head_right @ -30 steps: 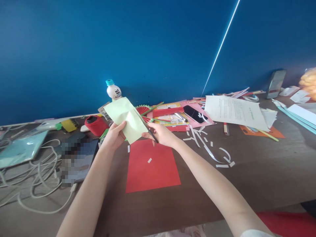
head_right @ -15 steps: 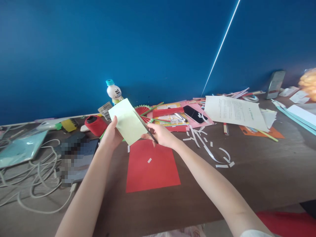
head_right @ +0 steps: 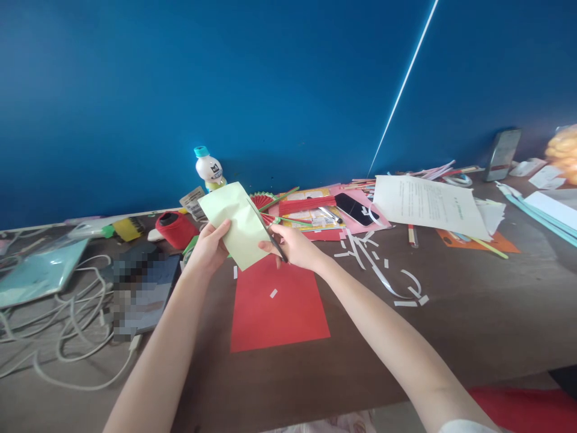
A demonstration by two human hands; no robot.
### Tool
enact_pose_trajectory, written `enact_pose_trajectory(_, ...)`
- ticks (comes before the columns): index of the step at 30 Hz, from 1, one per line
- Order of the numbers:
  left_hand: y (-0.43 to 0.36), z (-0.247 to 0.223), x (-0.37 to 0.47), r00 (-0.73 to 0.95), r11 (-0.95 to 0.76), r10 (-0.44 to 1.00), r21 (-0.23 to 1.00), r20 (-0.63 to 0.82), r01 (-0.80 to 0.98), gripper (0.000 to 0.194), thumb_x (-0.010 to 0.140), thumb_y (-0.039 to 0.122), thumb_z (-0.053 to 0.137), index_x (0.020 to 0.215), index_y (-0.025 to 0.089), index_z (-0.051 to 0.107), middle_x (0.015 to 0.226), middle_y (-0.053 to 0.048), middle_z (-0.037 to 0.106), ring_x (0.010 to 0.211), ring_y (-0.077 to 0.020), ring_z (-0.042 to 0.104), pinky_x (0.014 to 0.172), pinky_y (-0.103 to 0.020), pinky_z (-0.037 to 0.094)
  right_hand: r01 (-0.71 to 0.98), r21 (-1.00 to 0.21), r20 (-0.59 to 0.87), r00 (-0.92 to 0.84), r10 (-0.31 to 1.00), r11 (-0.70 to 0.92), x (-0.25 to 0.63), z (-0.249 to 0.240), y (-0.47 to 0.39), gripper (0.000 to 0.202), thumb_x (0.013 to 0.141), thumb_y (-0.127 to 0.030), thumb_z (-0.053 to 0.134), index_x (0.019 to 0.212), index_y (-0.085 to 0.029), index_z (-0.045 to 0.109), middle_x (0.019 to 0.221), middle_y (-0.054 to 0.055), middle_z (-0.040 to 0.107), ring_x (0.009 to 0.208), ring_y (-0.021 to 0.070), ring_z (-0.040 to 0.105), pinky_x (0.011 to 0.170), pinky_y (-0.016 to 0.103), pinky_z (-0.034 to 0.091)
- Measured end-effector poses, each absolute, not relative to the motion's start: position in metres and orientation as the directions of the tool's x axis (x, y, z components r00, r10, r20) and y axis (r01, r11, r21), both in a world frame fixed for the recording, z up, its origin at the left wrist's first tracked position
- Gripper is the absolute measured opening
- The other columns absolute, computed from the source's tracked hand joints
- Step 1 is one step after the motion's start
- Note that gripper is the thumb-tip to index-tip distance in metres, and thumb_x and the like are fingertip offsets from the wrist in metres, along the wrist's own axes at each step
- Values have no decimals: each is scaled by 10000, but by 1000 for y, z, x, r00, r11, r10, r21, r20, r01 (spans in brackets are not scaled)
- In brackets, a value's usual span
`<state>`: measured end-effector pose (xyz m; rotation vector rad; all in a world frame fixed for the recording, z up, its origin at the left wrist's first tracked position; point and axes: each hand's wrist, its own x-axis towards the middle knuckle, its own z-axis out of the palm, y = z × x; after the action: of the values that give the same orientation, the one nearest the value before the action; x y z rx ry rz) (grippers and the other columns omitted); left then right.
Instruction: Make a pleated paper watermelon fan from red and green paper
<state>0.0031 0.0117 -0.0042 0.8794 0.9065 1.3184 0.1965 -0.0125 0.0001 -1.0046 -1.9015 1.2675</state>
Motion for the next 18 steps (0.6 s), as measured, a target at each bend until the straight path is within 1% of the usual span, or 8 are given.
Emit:
enact_pose_trajectory(4, 12, -6, 4, 32, 76, 997, 915, -69, -395, 213, 736, 227, 617, 942, 174, 624, 916, -53, 698, 794, -199, 661, 710, -292, 551, 254, -937, 85, -501, 861, 240, 197, -1, -12, 392, 735, -565, 540, 785, -196, 418, 726, -36, 459, 466, 106, 553, 473, 237, 365)
enact_pose_trajectory(10, 12, -5, 4, 36, 92, 996, 909, -84, -407, 207, 728, 227, 628, 929, 181, 621, 866, -40, 704, 720, -177, 659, 602, -238, 546, 246, -936, 98, -507, 857, 252, 197, -2, -11, 374, 739, -541, 553, 777, -199, 406, 725, -40, 462, 453, 103, 547, 484, 247, 390)
enact_pose_trajectory(14, 12, -6, 4, 43, 86, 996, 908, -75, -410, 247, 715, 237, 643, 952, 178, 613, 877, -47, 702, 707, -174, 656, 600, -239, 544, 260, -932, 93, -496, 863, 251, 196, -3, -11, 380, 732, -545, 559, 777, -199, 408, 699, -47, 458, 442, 100, 537, 493, 256, 407)
enact_pose_trajectory(18, 12, -7, 4, 51, 85, 996, 910, -71, -405, 265, 712, 239, 644, 967, 174, 614, 942, -59, 692, 742, -181, 657, 608, -246, 542, 261, -932, 93, -495, 864, 250, 195, -3, -10, 376, 731, -533, 570, 775, -197, 408, 707, -48, 462, 425, 89, 534, 496, 255, 412)
